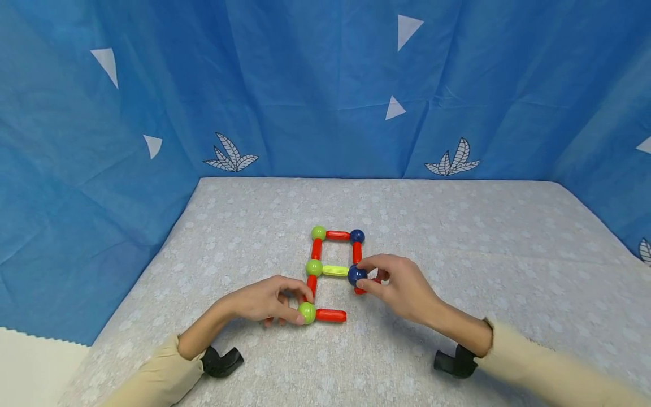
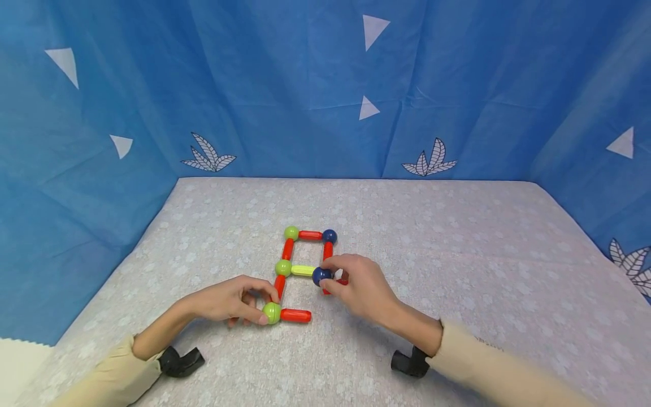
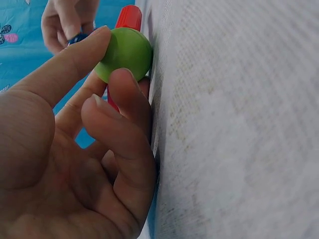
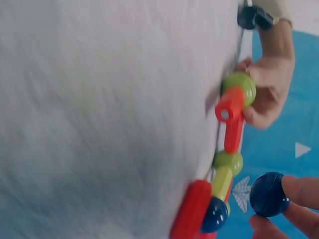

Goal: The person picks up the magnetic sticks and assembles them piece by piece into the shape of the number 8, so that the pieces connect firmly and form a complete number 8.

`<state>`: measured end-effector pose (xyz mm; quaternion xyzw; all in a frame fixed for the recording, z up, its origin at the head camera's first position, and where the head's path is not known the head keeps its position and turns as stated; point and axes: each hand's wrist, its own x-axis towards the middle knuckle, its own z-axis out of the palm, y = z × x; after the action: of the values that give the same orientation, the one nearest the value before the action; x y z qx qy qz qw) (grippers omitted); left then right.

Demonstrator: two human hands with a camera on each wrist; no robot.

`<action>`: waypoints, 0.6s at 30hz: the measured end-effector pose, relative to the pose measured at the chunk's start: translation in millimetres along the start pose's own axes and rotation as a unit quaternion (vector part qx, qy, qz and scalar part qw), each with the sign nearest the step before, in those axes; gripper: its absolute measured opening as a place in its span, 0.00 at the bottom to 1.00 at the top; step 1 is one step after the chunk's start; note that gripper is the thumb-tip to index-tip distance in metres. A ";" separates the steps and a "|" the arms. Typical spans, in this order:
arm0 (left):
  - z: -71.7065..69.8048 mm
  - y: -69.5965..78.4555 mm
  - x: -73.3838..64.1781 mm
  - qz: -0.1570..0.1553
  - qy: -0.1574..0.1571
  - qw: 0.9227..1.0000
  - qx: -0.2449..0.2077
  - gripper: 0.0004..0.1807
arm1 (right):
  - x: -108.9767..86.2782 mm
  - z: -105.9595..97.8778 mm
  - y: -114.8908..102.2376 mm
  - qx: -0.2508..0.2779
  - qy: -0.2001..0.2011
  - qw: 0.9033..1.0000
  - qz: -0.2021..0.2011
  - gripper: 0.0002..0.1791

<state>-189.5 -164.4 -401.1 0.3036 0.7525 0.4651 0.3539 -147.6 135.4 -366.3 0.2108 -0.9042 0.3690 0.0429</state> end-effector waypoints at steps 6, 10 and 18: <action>-0.3 -0.5 0.0 0.001 0.002 1.000 0.006 0.13 | -18.1 4.0 -1.3 0.004 -0.038 0.999 0.008 0.14; -0.7 -0.6 0.0 0.002 0.005 1.000 0.009 0.13 | -25.4 7.5 0.1 0.005 -0.062 0.998 0.003 0.14; -0.3 0.3 0.0 0.000 0.005 1.000 0.006 0.13 | -30.9 10.9 2.5 0.014 -0.109 0.994 0.005 0.13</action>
<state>-189.7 -164.4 -400.8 0.3036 0.7567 0.4623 0.3486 -119.7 140.4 -383.0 0.2456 -0.8993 0.3566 -0.0608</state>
